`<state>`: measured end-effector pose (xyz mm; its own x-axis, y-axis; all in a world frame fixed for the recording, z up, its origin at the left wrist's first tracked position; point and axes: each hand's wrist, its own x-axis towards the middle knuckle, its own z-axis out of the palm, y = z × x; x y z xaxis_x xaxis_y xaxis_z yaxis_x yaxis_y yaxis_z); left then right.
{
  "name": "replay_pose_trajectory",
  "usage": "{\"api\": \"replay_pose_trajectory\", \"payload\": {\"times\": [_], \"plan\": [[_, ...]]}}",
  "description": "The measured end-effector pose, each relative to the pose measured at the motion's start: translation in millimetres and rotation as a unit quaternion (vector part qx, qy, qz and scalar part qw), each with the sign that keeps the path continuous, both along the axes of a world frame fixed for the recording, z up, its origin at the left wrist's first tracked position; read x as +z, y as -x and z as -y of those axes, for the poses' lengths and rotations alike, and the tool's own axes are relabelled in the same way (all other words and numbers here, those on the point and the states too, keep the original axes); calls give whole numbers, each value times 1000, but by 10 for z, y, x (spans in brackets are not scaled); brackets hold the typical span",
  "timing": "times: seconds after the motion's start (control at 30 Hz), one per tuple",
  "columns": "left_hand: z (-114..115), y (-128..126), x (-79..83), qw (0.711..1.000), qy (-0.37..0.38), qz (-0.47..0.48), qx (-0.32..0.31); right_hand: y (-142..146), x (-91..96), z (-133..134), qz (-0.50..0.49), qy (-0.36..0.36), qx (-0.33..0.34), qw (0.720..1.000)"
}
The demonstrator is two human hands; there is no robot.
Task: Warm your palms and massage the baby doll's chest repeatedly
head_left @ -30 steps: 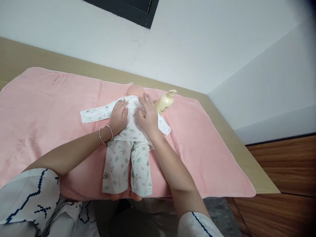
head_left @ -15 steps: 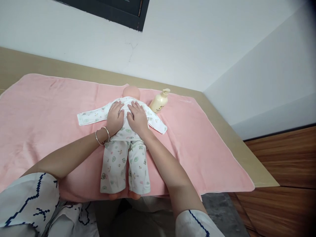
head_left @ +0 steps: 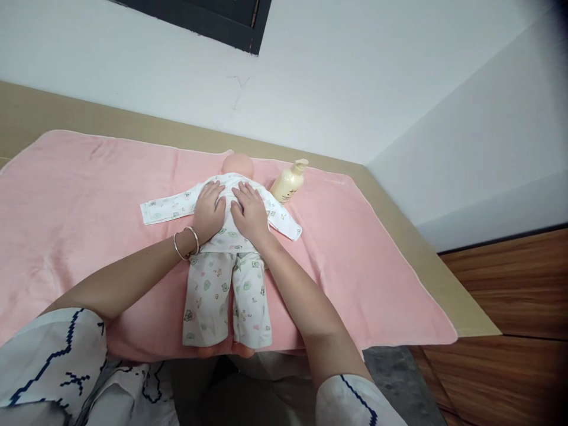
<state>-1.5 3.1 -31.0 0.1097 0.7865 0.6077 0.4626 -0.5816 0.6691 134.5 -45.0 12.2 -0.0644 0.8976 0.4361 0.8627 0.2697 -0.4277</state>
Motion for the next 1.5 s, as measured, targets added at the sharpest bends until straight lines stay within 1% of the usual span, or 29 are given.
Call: {"api": "replay_pose_trajectory", "payload": {"times": [0.23,0.77,0.87,0.93,1.0,1.07,1.1,1.2,1.27,1.3,1.37,1.43,1.5], "plan": [[-11,3,-11,1000,1,-4,1,-7,-17,-4,3,-5,-1,1000],[-17,18,0,1000,-2,11,-5,-1,17,7,9,2,-2,1000],[-1,24,57,1000,10,-6,-9,7,13,7,10,3,-2,1000],[55,17,142,1000,8,-6,-10,2,30,6,10,5,6,1000],[147,-8,254,1000,-2,14,-17,-41,81,-2,14,-9,19,1000],[241,-62,374,998,-4,46,-39,-155,167,-25,13,-38,16,999],[274,-101,431,997,2,61,-56,-244,219,-43,7,-58,2,998],[253,-269,583,984,58,117,-119,-617,372,-117,-27,-112,-76,990],[131,-413,674,961,130,160,-183,-895,442,-168,-43,-120,-117,985],[49,-488,718,945,170,178,-215,-1020,460,-191,-48,-115,-125,984],[-130,-638,803,917,235,170,-274,-1211,467,-226,-51,-103,-124,986],[-287,-777,875,898,261,164,-315,-1312,443,-251,-50,-94,-108,988],[-393,-905,933,878,276,171,-351,-1340,406,-272,-52,-92,-92,990]]}}
